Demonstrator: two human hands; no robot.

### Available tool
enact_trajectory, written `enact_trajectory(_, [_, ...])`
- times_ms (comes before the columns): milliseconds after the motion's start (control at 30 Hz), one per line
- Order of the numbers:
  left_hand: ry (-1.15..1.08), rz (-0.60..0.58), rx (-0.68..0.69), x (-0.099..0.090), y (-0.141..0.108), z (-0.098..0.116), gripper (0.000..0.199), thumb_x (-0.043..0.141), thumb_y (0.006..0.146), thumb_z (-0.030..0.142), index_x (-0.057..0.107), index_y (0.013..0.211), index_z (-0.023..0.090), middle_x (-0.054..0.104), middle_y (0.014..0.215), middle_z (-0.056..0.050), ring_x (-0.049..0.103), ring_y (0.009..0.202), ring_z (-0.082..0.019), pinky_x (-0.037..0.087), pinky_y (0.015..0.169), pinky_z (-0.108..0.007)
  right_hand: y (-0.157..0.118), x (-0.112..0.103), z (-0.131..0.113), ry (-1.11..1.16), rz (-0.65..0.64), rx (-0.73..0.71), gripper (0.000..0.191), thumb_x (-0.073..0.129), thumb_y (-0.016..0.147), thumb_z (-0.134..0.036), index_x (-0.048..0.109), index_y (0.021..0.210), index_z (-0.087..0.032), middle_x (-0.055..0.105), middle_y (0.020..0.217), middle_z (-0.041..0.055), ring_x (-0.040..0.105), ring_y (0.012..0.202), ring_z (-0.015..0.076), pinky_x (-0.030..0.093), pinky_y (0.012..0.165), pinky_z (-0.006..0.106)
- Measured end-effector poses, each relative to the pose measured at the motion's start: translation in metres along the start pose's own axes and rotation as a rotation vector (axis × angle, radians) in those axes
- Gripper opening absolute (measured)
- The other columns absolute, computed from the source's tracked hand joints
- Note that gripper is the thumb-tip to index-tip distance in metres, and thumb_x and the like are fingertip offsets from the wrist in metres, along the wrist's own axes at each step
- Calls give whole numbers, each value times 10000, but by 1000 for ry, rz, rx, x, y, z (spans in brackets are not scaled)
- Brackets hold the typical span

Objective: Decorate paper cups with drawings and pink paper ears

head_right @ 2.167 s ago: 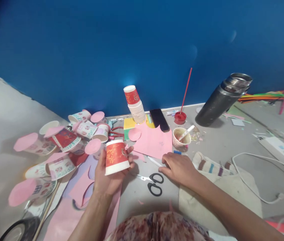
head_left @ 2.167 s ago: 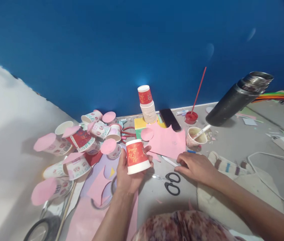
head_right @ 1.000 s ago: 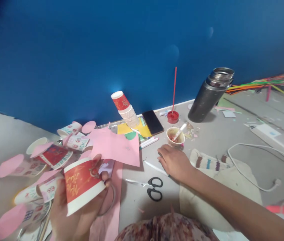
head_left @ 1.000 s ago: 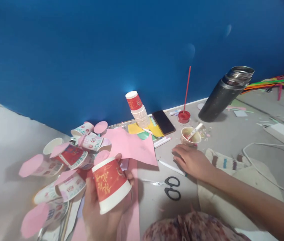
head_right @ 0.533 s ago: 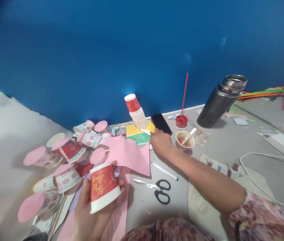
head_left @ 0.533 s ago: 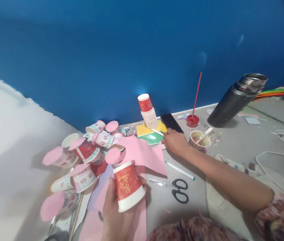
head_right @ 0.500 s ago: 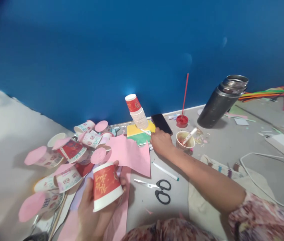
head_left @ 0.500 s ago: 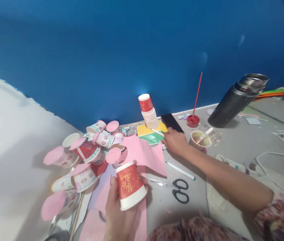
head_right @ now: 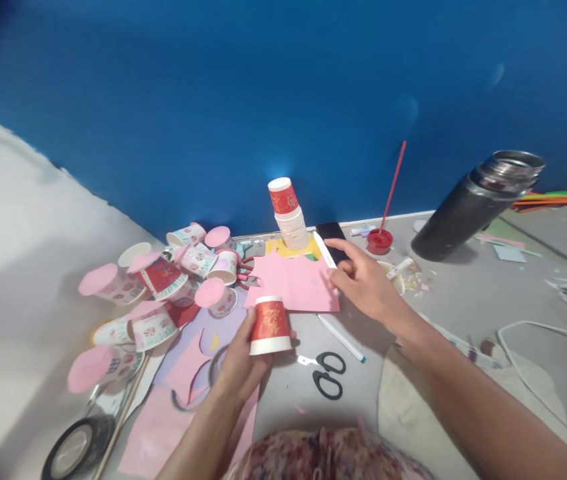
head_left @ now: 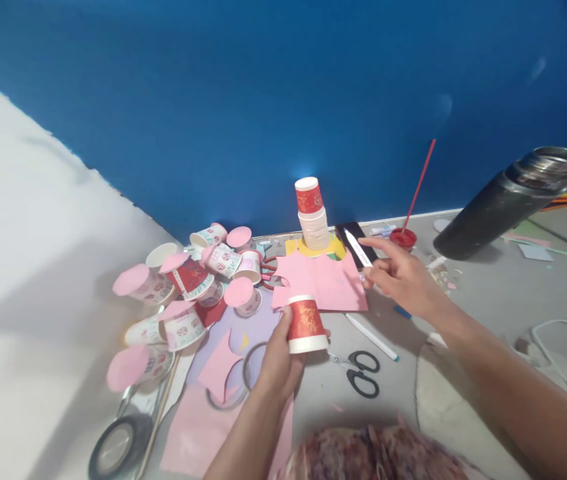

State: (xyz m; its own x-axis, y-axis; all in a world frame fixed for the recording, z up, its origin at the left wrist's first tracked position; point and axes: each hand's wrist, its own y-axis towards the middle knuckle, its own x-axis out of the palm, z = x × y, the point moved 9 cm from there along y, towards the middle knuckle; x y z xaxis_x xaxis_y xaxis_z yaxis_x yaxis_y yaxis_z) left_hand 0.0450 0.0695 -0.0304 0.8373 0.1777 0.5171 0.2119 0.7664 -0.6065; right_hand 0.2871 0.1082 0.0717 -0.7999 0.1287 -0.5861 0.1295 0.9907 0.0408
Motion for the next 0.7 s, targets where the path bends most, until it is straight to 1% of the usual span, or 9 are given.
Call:
enact_trajectory(33, [7,22,-23,-2,0,-2,393,572,1059,454,677,1128,81,768,823,-120,762,654,-250,636,623,-355,-8,1,7,197,-38,23,535,598,956,-334,569,1481,-233,699,659,-30,616,582,175,463,545,275])
enact_trajectory(100, [13,72,-30,-10,-3,-3,350,606,1047,422,674,1123,87,756,814,-101,742,637,-229,641,616,-354,-23,4,20,452,-77,58,392,653,918,-370,729,1261,-197,699,688,6,530,531,138,412,490,265])
enact_trajectory(167, [-17,111,24,-20,-10,1,321,638,1035,396,680,1126,91,753,835,-90,731,658,-208,651,647,-350,-37,11,29,589,-106,68,300,744,872,-376,788,1115,-205,711,779,31,513,553,120,397,477,258])
enact_trajectory(233, [-62,107,90,-26,-18,7,325,674,1017,401,691,1131,97,762,896,-91,739,722,-204,662,727,-360,-47,16,33,632,-110,46,307,839,831,-347,798,1115,-235,710,852,36,574,637,138,448,518,263])
enact_trajectory(333, [-75,28,132,-20,-23,8,431,732,965,502,708,1118,100,773,976,-117,762,847,-243,653,826,-388,-60,19,28,647,-64,-33,274,826,894,-365,798,1137,-242,686,801,29,611,655,158,500,544,285])
enact_trajectory(467, [22,-35,182,-6,-14,5,623,749,878,687,714,1139,122,779,993,-128,762,912,-283,619,838,-392,-77,18,4,605,-16,-218,233,698,1008,-401,811,1134,-240,713,721,30,609,580,153,506,502,276])
enact_trajectory(567, [179,-33,324,2,-8,11,677,712,872,747,717,1200,155,782,1045,-122,741,967,-287,582,862,-382,-89,13,-14,480,52,-322,181,698,1010,-337,800,1138,-259,790,834,42,655,586,150,544,518,266])
enact_trajectory(633, [311,-2,429,4,-7,18,640,686,901,732,731,1217,177,776,1137,-126,711,1081,-294,547,945,-380,-95,8,-27,373,134,-390,99,710,993,-282,785,1054,-262,798,873,33,679,596,147,562,541,257])
enact_trajectory(700, [429,34,493,6,-9,22,597,647,938,711,741,1224,195,760,1211,-124,676,1166,-296,512,1017,-379,-99,8,-42,247,166,-476,55,710,975,-239,759,960,-260,788,856,18,707,628,153,571,570,249])
